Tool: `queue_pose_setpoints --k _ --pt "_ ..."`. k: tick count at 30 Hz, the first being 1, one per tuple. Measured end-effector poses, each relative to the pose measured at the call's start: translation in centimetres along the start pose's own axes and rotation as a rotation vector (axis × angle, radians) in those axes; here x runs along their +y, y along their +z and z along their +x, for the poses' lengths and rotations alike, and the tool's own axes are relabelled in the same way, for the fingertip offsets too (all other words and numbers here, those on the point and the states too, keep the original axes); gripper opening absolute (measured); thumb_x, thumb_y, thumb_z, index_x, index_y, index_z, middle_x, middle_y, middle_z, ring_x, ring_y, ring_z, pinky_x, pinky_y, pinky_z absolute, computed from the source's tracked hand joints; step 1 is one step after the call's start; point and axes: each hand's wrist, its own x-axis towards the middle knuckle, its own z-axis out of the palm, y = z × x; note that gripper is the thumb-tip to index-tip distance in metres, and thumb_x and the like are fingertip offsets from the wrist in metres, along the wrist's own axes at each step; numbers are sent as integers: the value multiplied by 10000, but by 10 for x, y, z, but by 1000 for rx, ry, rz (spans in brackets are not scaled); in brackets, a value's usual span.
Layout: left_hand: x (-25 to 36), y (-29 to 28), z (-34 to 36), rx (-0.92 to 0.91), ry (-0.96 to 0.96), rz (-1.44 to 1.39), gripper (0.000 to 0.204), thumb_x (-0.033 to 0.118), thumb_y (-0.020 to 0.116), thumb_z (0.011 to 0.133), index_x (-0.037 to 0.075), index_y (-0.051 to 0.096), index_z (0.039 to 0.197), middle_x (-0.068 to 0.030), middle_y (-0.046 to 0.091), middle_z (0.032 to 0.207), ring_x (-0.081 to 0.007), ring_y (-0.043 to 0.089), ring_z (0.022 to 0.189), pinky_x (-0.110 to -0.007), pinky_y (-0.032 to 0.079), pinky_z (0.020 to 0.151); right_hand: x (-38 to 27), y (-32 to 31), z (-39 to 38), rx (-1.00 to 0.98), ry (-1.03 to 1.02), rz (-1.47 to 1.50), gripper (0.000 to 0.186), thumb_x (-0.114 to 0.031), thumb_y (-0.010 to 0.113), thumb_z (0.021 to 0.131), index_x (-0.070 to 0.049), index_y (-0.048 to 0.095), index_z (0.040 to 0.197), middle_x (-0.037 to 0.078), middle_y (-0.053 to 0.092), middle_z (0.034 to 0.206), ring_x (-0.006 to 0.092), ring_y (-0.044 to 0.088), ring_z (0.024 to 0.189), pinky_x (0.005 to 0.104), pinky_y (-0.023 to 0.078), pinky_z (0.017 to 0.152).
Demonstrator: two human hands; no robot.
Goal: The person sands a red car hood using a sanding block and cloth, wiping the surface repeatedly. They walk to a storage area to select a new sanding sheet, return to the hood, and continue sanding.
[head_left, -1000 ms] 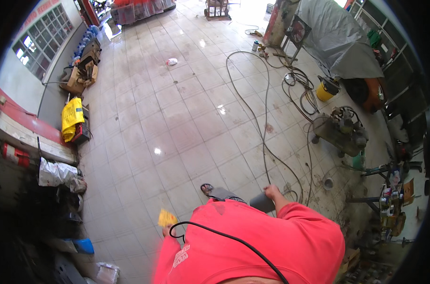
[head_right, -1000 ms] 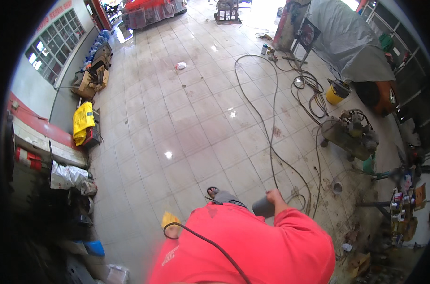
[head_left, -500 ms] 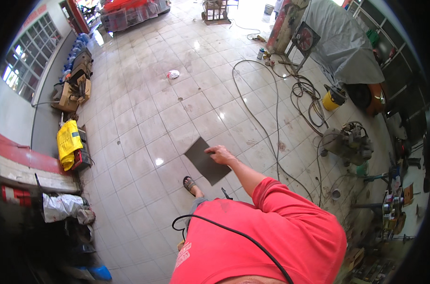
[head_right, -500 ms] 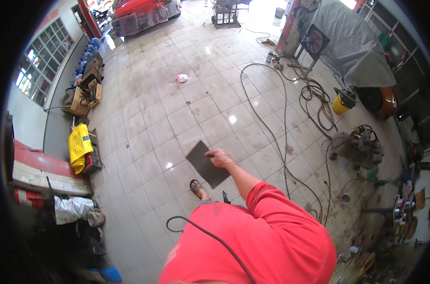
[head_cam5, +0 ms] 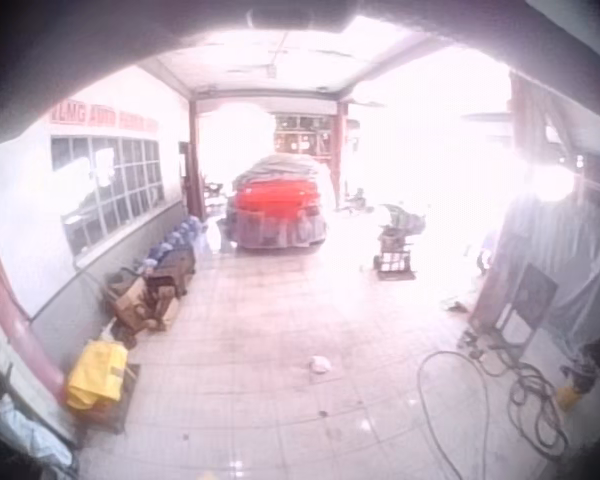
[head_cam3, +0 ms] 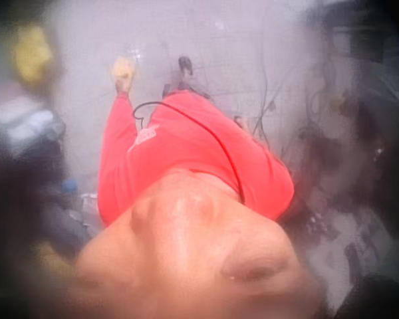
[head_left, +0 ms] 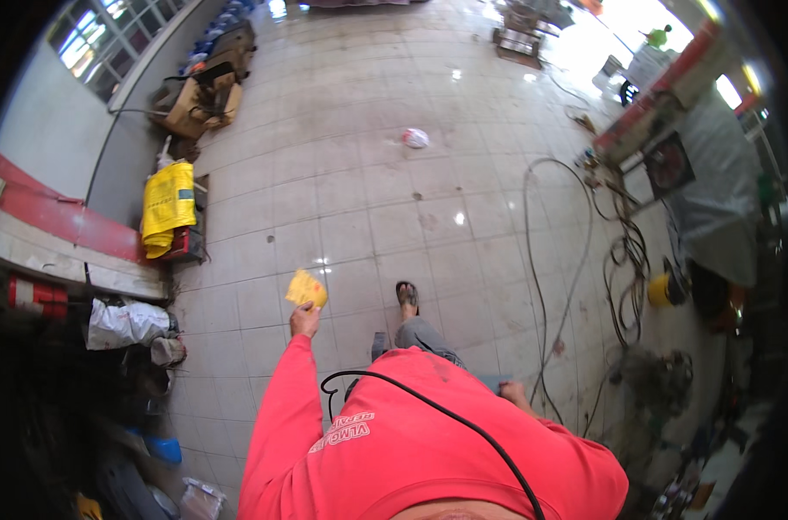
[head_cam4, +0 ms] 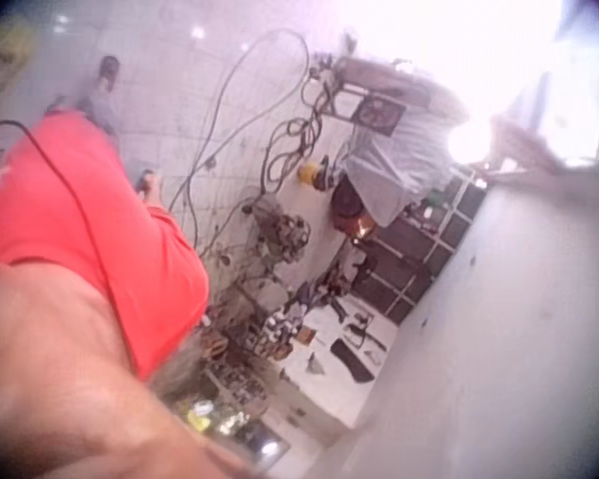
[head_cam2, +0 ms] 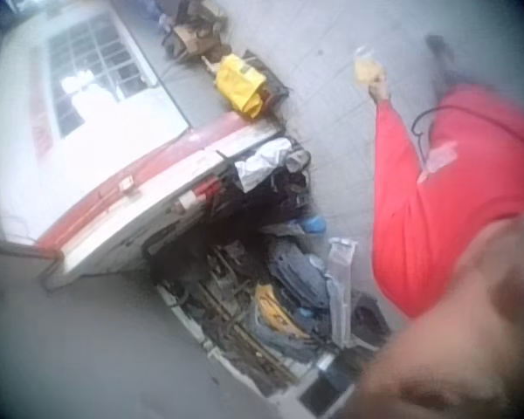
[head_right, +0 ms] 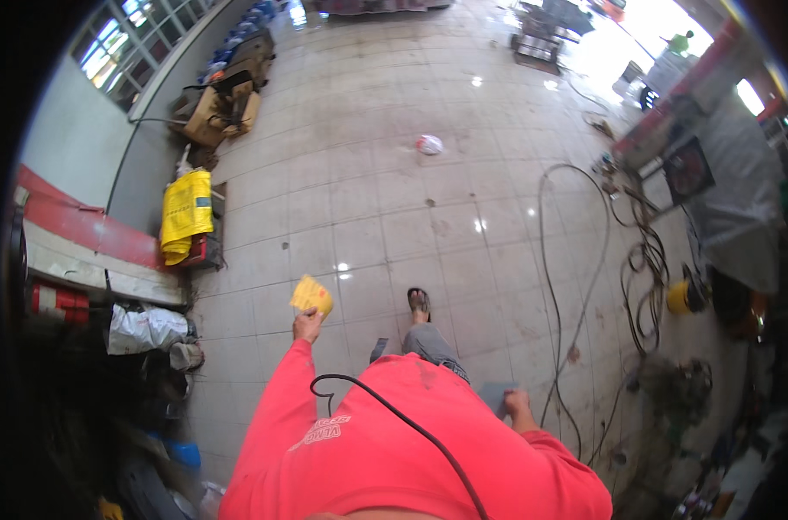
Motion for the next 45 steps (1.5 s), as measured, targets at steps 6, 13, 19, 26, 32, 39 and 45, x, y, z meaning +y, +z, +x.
queue_pose_setpoints --k 6,13,19,26,32,39,45 --pt "32 21 59 -105 -264 205 465 406 790 855 101 773 1205 -192 763 1177 -355 717 1148 -428 554 1012 -130 -57 106 -134 166 345 307 -120 670 886 -121 816 1157 148 799 1110 265 754 1085 396 570 962" --pt "14 19 63 -111 -688 97 376 389 828 811 129 810 1081 -112 794 1100 -308 745 1082 -402 574 957 -393 -221 342 79 -375 13 339 -186 627 909 -100 791 1192 195 773 1130 303 756 1063 416 581 923" --pt "63 46 117 -64 -755 -55 333 320 871 777 108 808 1026 -119 802 1024 -270 769 965 -387 595 881 -669 -340 400 79 -652 336 429 -131 665 823 -52 766 1233 209 771 1140 319 744 1080 391 567 976" --pt "135 30 278 -189 -693 56 320 339 853 802 124 813 1035 -126 800 997 -252 780 903 -398 621 801 -749 -358 445 100 -632 95 463 -137 612 819 -205 775 1246 182 752 1194 385 712 1138 438 559 1008" --pt "184 21 494 -203 -399 88 378 448 770 850 130 809 1052 -169 780 1102 -338 739 1068 -447 580 927 -576 -322 515 111 -140 142 322 -43 584 878 -117 817 1088 167 792 1035 279 755 988 414 581 862" --pt "305 -18 725 5 -189 11 409 435 744 875 142 797 1155 -166 771 1149 -345 729 1107 -446 568 965 -670 -328 468 -115 303 509 318 -35 604 895 -117 824 1109 104 804 1030 232 754 947 396 589 864" --pt "365 15 797 -93 -289 127 412 375 801 839 131 797 1171 -167 773 1169 -332 732 1118 -427 565 970 -726 -338 671 -192 -719 -945 371 -132 518 966 -162 790 1216 88 750 1279 239 725 1170 385 593 951"
